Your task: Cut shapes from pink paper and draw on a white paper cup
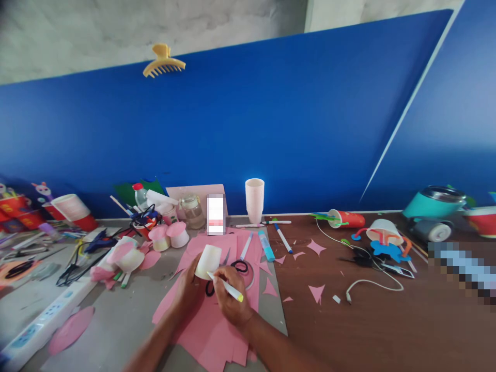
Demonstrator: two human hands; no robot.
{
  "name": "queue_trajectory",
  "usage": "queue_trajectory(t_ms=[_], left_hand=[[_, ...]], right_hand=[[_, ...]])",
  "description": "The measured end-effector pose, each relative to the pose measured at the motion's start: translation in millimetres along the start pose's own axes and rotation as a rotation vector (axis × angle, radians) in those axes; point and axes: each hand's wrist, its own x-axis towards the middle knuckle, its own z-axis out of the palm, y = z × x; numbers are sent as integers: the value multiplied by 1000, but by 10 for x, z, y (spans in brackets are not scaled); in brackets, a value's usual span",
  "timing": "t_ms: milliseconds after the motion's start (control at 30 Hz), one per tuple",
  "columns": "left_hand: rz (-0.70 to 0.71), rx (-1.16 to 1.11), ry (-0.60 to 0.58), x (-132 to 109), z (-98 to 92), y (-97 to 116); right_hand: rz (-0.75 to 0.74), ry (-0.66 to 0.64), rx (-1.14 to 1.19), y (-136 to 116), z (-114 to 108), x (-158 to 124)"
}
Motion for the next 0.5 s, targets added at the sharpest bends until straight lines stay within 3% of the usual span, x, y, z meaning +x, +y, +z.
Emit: queue_trajectory(t_ms=[200,500], left_hand=[[10,-35,-19,-14,-25,53],[34,18,-3,-25,-7,10]], right_hand=[[77,41,69,-44,11,40],[38,0,24,-50,-9,3]])
